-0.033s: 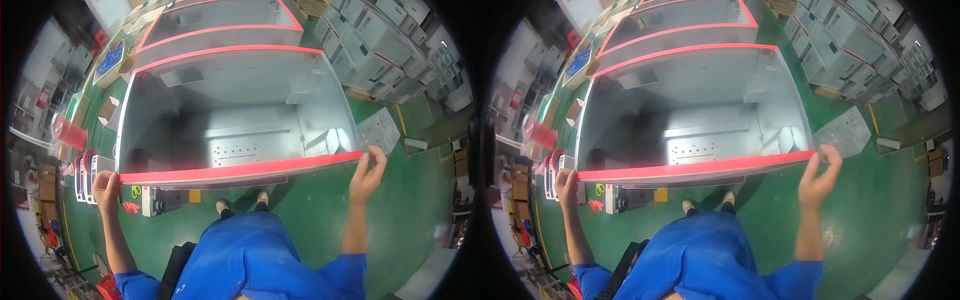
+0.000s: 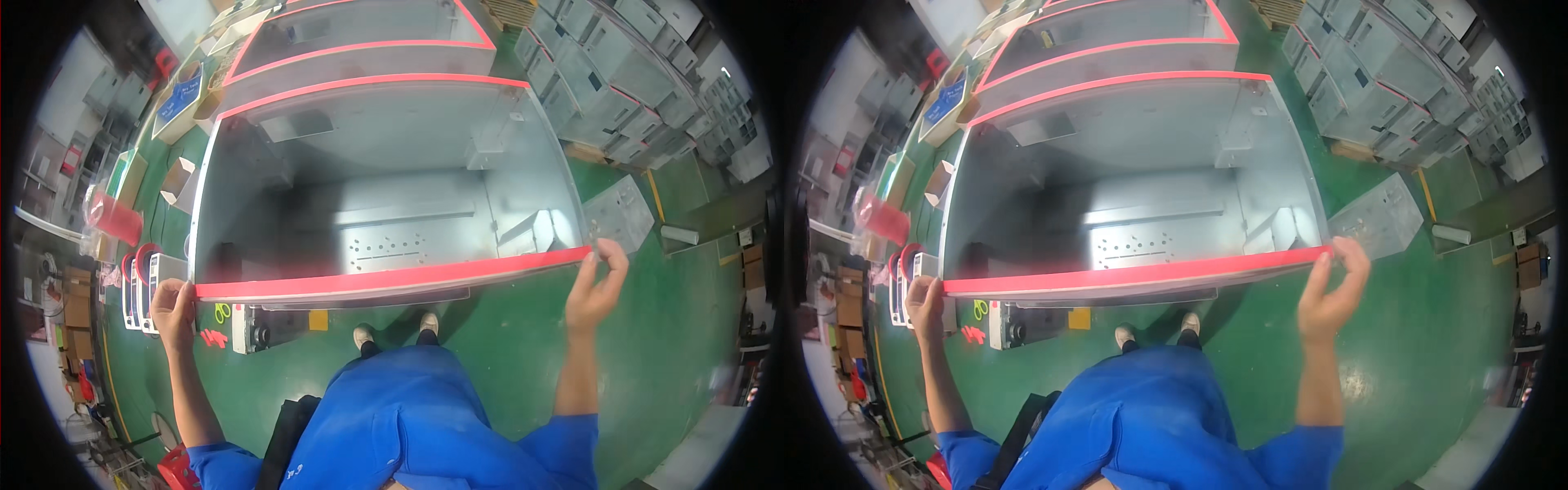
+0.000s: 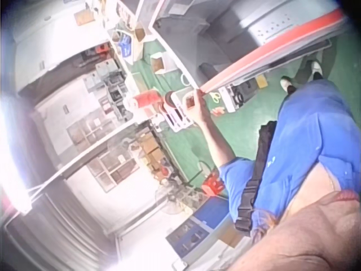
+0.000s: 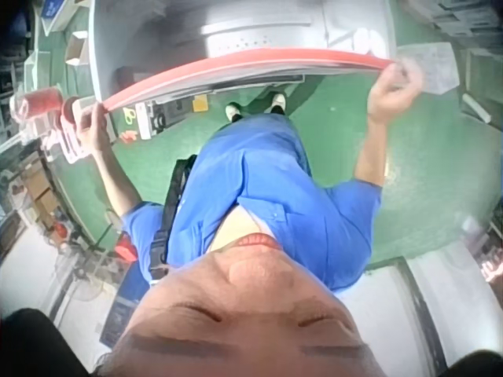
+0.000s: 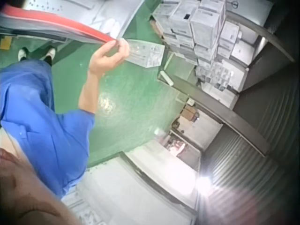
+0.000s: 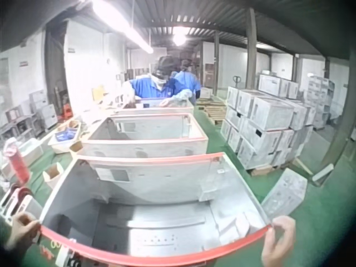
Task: Apply red adhesive protective strips to the edges of metal cabinet frames on an assembly line.
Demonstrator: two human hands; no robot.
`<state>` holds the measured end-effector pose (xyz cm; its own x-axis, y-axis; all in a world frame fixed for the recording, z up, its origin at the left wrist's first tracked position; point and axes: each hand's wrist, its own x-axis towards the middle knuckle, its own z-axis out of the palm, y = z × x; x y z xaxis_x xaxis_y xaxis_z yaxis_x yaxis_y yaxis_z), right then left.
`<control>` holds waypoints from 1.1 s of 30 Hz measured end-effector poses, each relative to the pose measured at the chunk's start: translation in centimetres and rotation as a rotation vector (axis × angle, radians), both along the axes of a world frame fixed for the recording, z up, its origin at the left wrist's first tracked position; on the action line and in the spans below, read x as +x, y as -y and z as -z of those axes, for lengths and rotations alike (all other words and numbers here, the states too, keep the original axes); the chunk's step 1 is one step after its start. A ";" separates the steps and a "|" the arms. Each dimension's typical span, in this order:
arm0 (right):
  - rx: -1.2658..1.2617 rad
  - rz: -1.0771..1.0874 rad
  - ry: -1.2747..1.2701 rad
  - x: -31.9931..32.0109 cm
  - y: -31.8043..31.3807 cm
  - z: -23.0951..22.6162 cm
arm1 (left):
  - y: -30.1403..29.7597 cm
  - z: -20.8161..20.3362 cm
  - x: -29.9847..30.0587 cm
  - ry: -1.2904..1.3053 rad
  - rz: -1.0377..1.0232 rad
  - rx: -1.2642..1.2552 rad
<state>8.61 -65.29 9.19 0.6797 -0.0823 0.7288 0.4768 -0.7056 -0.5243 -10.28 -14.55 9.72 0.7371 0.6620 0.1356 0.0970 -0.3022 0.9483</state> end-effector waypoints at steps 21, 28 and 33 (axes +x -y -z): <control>-0.467 -0.432 0.120 -1.9 -6.6 0.1 | 0.5 0.0 0.1 0.007 -0.025 0.012; -0.608 -0.367 0.152 -2.4 -7.8 1.2 | -0.1 0.6 -0.4 0.001 -0.032 0.049; -0.587 -0.371 0.157 -2.5 -7.7 1.5 | 0.7 -0.8 0.2 -0.109 -0.091 0.022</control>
